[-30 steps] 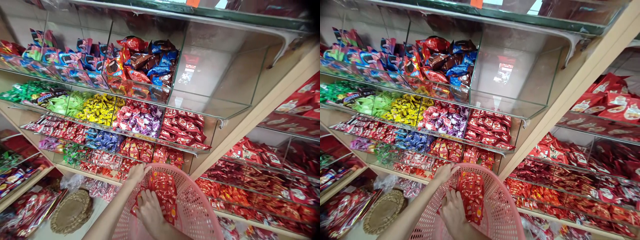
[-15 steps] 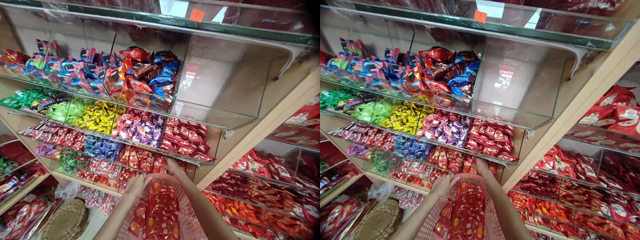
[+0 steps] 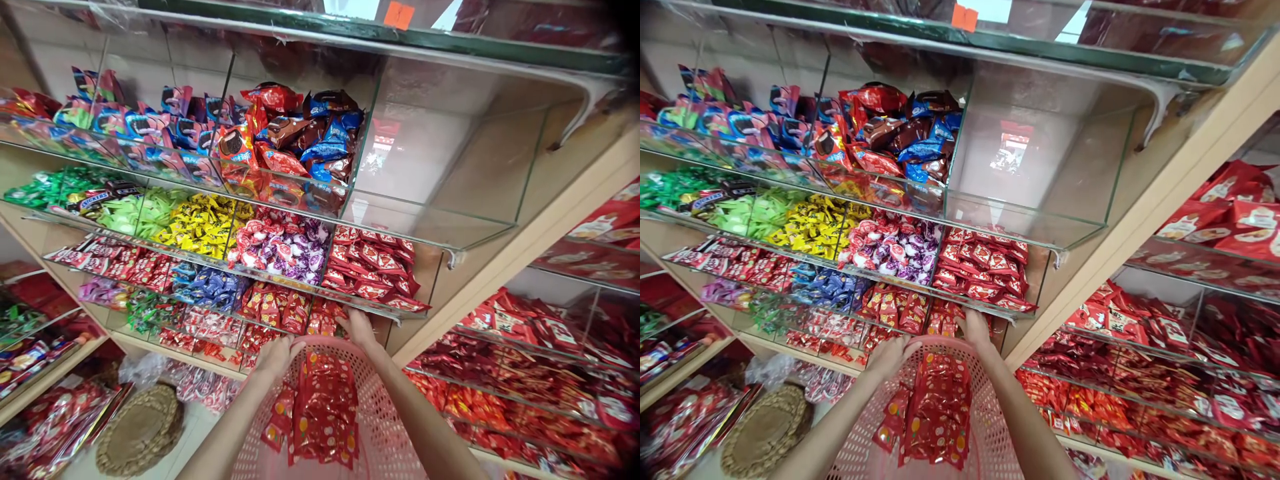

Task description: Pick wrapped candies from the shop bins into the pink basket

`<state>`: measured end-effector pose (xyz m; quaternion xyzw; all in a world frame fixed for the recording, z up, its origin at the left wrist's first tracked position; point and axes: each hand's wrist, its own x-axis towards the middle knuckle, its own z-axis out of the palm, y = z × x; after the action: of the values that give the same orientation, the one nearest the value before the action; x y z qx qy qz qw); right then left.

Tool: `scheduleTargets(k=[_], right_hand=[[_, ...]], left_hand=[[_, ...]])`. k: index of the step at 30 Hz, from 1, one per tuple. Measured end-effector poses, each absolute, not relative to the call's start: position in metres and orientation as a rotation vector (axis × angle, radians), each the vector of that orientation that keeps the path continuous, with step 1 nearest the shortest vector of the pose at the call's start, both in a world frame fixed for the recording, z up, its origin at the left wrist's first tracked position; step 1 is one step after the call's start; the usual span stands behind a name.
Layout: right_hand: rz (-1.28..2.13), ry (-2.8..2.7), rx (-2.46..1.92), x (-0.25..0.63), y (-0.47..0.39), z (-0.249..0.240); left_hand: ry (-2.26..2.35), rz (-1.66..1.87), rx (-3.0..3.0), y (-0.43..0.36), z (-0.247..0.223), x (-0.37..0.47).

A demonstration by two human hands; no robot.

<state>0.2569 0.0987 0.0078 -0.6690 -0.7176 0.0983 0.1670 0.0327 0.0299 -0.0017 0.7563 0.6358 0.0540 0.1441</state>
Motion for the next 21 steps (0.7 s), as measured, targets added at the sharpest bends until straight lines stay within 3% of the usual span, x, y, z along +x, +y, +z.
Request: scheduleTargets(k=[3, 7, 10, 15, 21], right_hand=[[0.547, -1.65, -1.638, 0.247, 0.052, 0.019], [1.424, -1.065, -1.356, 0.196, -0.037, 0.009], [1.796, -0.535, -1.316, 0.153, -0.09, -0.019], [1.936, 0.024, -1.376, 0.115, -0.115, -0.053], [1.772, 0.08, -1.248, 0.105, -0.089, -0.048]], left_hand=[[1.825, 0.154, 2.177, 0.03, -0.002, 0.033], [1.821, 0.162, 2.164, 0.03, -0.002, 0.033], [1.819, 0.143, 2.167, 0.029, -0.002, 0.034], [1.82, 0.142, 2.193, 0.03, -0.003, 0.033], [1.823, 0.155, 2.195, 0.03, -0.003, 0.033]])
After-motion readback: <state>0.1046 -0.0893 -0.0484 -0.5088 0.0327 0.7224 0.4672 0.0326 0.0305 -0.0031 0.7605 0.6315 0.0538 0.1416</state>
